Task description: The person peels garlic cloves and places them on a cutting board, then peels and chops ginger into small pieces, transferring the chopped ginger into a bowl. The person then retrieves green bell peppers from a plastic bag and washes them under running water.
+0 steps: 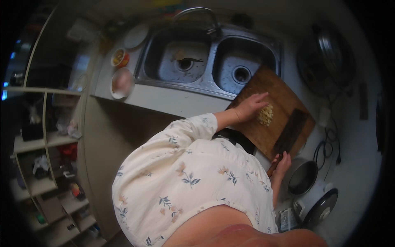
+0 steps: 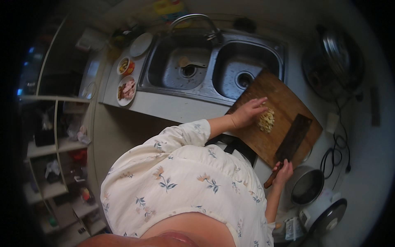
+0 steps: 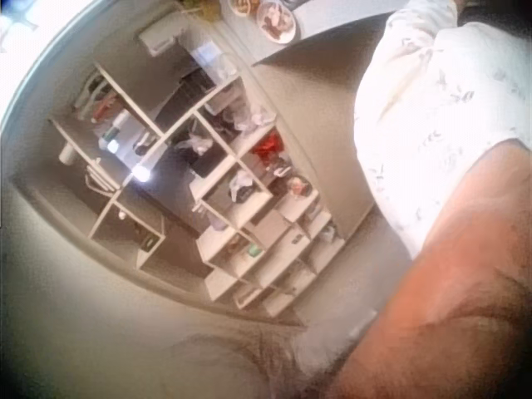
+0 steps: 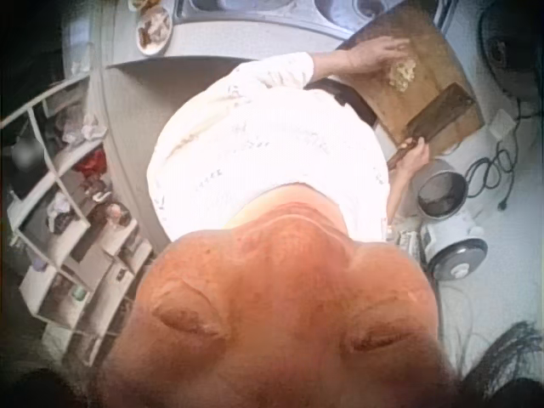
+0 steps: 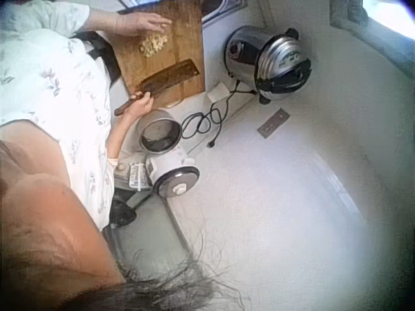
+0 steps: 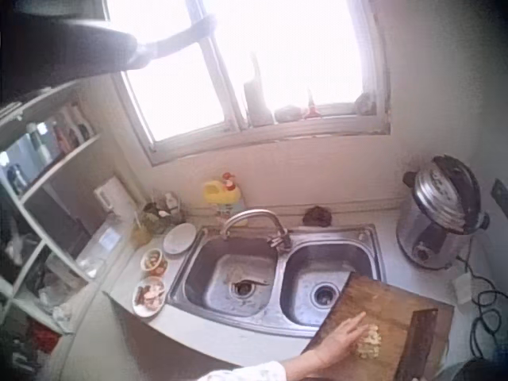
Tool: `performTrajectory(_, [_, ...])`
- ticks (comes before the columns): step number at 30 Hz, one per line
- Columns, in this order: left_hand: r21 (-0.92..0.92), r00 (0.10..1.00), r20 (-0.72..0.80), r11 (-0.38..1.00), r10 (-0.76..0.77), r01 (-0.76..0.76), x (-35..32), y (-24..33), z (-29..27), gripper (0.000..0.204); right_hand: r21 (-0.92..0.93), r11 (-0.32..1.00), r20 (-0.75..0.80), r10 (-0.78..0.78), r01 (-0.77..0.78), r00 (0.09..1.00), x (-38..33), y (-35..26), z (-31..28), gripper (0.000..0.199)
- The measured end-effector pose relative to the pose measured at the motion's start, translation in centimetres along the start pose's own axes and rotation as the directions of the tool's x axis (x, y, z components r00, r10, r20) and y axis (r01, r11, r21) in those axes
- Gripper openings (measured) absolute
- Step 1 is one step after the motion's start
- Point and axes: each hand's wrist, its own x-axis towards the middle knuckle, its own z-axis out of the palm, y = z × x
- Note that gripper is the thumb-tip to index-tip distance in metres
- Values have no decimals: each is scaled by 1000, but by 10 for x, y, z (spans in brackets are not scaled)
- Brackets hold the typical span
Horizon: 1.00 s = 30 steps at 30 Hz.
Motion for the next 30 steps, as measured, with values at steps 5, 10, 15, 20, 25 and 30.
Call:
performTrajectory(5, [275, 990, 127, 961, -52, 16, -10, -4, -11, 18, 30, 998, 8, 52, -52, 999, 12, 3, 3, 23])
performTrajectory(10, [338, 994, 78, 940, -83, 52, -14, -3, -18, 27, 133, 980, -12, 150, -148, 989, 32, 8, 1, 26])
performTrajectory(15, [118, 1000, -18, 993, -23, 25, -14, 0, -22, 40, 165, 975, 10, 149, -148, 989, 50, 20, -9, 25])
performTrajectory(20, [52, 989, -19, 988, -148, 149, -21, 0, -21, 30, 12, 992, -85, 126, -125, 988, 54, 26, -15, 22])
performTrajectory(25, [30, 979, 23, 979, -202, 202, -28, 1, -11, 25, -1, 995, -50, 102, -102, 994, 56, 33, -18, 22])
performTrajectory(30, [-31, 977, 39, 977, -211, 213, -30, -2, -8, 24, -144, 989, -70, 19, -29, 997, 66, 50, -24, 23])
